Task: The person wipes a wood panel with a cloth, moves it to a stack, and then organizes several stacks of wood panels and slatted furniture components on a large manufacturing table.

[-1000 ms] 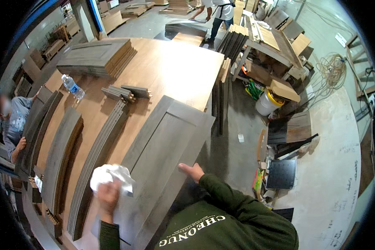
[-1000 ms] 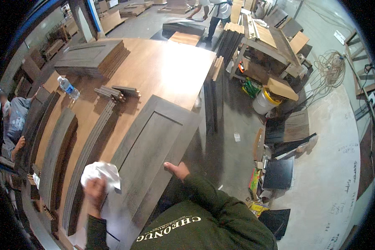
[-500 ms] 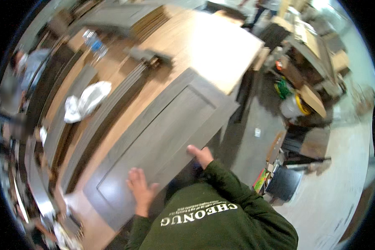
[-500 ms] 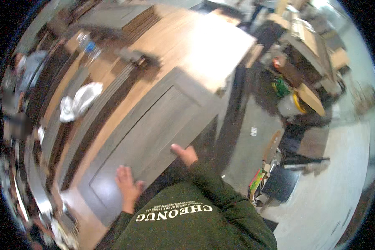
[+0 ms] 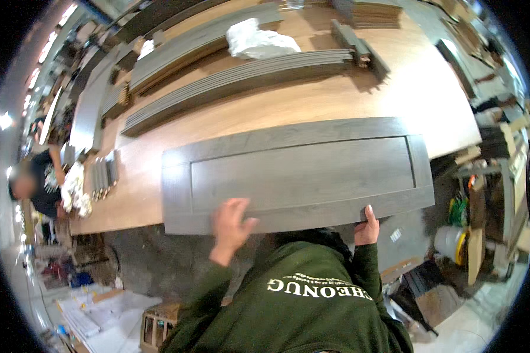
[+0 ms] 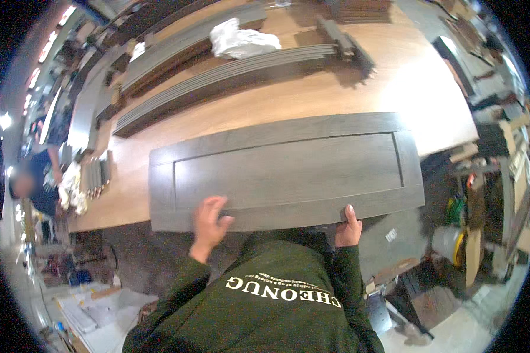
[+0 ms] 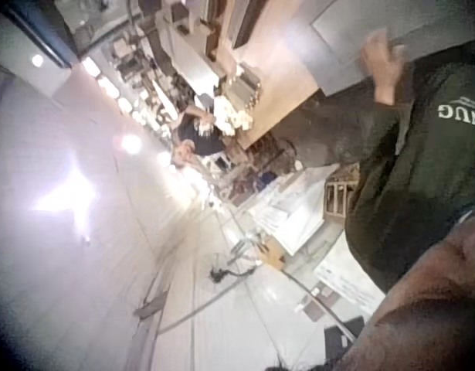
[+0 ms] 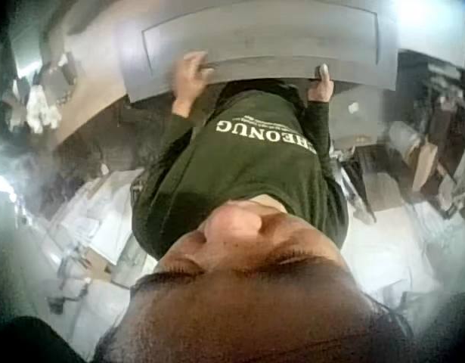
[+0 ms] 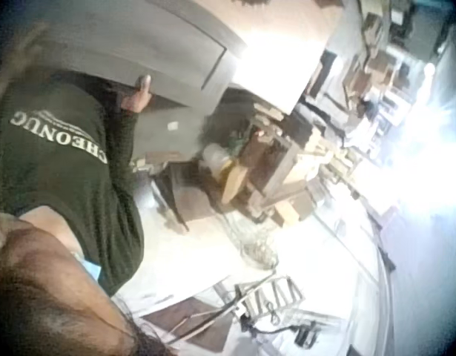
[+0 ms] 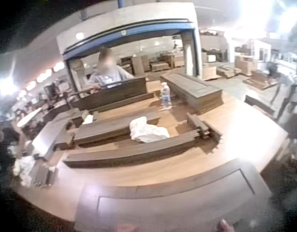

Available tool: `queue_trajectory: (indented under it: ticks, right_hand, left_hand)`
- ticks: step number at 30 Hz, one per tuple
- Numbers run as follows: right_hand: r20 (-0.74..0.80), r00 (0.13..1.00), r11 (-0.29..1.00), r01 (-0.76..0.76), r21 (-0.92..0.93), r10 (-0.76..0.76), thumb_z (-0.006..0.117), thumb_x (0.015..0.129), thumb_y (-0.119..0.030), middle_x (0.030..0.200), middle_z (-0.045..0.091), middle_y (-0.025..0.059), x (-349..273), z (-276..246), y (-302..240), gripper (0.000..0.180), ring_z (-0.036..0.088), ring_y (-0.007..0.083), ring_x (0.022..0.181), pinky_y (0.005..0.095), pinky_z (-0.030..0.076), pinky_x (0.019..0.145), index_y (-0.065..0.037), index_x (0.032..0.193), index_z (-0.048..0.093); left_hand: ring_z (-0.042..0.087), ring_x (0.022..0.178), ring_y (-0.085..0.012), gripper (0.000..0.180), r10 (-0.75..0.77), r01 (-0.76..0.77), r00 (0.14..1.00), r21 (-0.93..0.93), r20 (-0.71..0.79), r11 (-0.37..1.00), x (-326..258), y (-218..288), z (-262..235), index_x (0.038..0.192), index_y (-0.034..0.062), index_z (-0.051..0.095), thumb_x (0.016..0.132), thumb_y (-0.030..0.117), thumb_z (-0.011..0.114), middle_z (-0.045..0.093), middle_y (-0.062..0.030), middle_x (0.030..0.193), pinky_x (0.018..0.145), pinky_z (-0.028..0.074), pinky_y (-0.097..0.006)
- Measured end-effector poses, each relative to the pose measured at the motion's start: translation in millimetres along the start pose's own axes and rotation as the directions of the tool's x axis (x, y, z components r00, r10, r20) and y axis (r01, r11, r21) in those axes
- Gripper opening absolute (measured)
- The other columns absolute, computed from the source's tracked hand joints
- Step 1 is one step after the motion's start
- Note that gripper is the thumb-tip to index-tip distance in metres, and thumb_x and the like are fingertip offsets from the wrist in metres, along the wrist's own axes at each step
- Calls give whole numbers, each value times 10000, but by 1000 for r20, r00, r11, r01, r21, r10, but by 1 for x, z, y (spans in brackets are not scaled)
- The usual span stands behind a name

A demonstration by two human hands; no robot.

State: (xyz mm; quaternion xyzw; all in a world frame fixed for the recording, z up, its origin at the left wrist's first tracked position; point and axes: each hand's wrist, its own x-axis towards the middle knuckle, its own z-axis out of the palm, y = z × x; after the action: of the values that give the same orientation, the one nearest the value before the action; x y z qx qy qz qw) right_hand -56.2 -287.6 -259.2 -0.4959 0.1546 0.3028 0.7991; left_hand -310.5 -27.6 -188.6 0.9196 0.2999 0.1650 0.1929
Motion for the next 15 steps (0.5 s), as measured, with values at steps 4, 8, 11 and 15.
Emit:
queue_trajectory:
  ticks: [4,8,11,15]
  right_hand:
    - [8,999,981,-46,191,45,587,887,-237,1127,597,83,-18,-34,-19,315,538,250,1087,428,407,954,-29,1121,559]
    - [-114,984,940,-89,331,134,573,878,-255,1072,601,82,-46,-18,-52,313,527,271,1052,460,365,1001,-36,1100,559]
    - [-197,977,909,10,417,80,573,880,-296,1085,598,106,-47,-36,-39,377,540,279,1052,455,410,969,-21,1134,542]
    - [-171,983,893,19,450,65,567,889,-324,1104,592,130,-46,-55,-22,414,558,288,1042,458,457,920,-12,1160,536]
  left_hand:
    - [437,1204,-353,486,-481,520,854,336,-198,785,-41,-63,-46,1236,56,535,820,275,656,535,-172,1227,1012,316,-490]
    - [432,1198,-392,508,-583,643,766,278,-272,714,-76,-110,-41,1275,-28,468,937,347,523,463,-213,1319,962,385,-439]
    - [541,1086,-356,611,-707,723,689,92,-160,685,-91,-124,-33,1242,-46,497,955,488,419,534,-239,1217,894,439,-413]
    - [540,986,-326,649,-618,774,627,-288,474,565,-77,-58,-114,1204,-99,532,905,476,539,580,-251,1153,888,421,-408]
